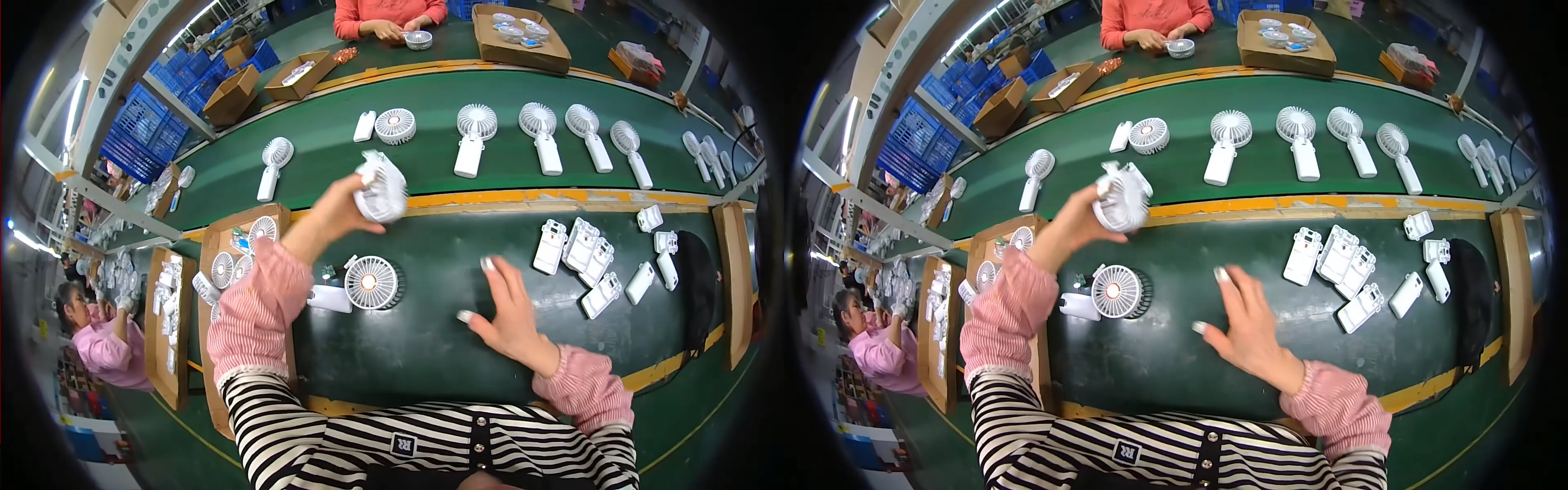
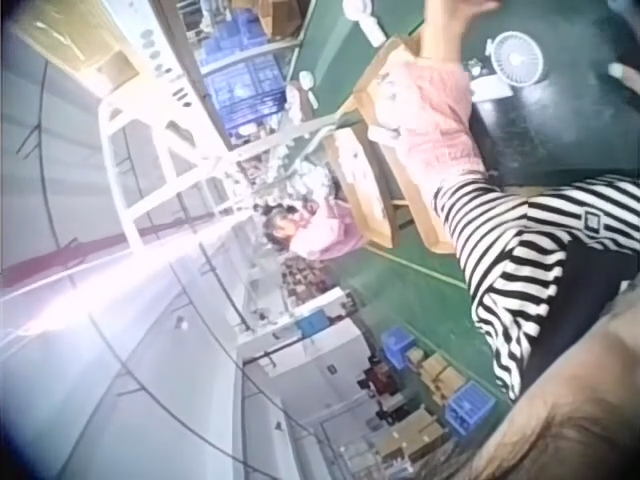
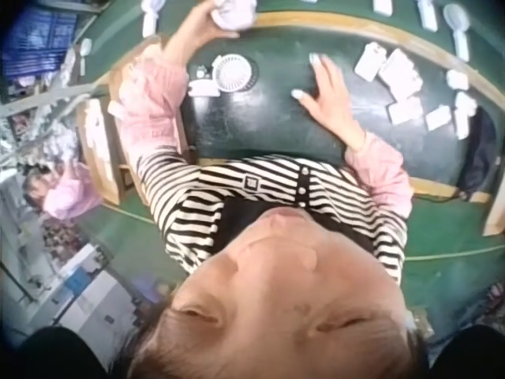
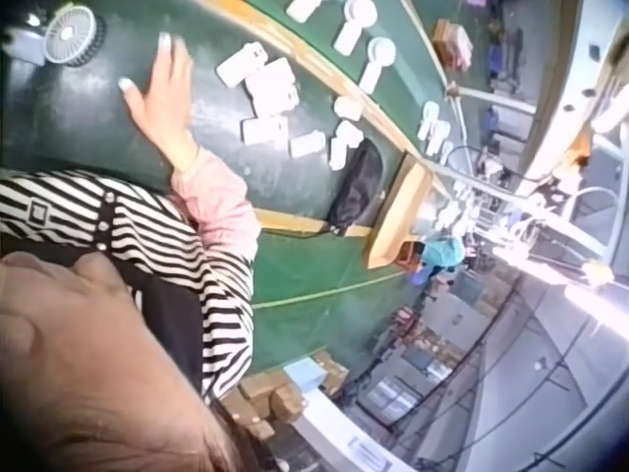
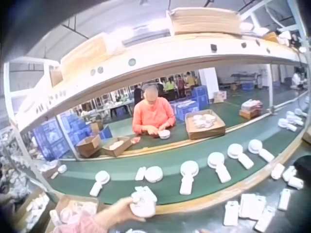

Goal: The person assembles portable fans by fitting internal wiring and batteries into handle casings, attaching handle covers, and placing finished fans onto a conveyor belt. The person also empties a box of handle casings onto the work surface and retrieves additional fan parts from the conveyor belt.

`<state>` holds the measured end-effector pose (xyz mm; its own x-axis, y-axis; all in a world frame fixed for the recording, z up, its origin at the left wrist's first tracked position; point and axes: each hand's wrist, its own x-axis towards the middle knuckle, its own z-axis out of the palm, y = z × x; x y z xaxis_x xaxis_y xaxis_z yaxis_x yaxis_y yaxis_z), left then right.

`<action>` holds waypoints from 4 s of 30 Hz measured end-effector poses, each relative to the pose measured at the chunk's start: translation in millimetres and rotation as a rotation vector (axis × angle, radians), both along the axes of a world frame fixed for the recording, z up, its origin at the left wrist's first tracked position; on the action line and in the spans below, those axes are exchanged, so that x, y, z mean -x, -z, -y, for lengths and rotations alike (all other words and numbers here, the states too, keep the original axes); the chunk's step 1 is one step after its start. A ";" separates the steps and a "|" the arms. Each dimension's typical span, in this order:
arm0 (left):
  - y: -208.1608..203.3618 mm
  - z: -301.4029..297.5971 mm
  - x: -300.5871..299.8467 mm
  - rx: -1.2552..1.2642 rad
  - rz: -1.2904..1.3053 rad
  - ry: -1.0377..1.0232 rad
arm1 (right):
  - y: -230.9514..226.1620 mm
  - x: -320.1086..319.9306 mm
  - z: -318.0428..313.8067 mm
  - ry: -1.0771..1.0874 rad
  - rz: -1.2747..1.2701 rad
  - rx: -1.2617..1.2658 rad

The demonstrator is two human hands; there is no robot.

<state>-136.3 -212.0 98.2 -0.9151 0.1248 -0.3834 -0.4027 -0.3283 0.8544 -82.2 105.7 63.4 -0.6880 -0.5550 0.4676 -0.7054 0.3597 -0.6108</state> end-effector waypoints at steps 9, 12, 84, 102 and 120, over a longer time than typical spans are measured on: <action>-28.4 -102.0 -41.5 -0.126 0.104 0.359 | -1.3 36.5 33.5 -0.009 -0.250 0.260; -30.6 -61.5 5.8 0.287 0.026 0.866 | -5.6 26.2 19.8 0.047 0.207 0.488; 78.3 -220.1 -124.0 -0.109 0.225 0.296 | 6.4 23.0 -91.2 0.138 0.996 1.003; 70.6 -237.8 -137.7 -0.182 0.169 0.048 | 29.6 22.2 -63.6 0.168 1.022 0.577; 73.2 -238.2 -127.5 0.020 0.110 -0.112 | 40.4 35.4 -52.9 0.192 0.571 0.199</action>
<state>-8.8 26.2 25.0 -0.8752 0.0156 -0.4835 -0.4561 -0.3595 0.8141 -117.6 158.6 23.0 -0.9382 -0.3371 0.0785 -0.1824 0.2886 -0.9399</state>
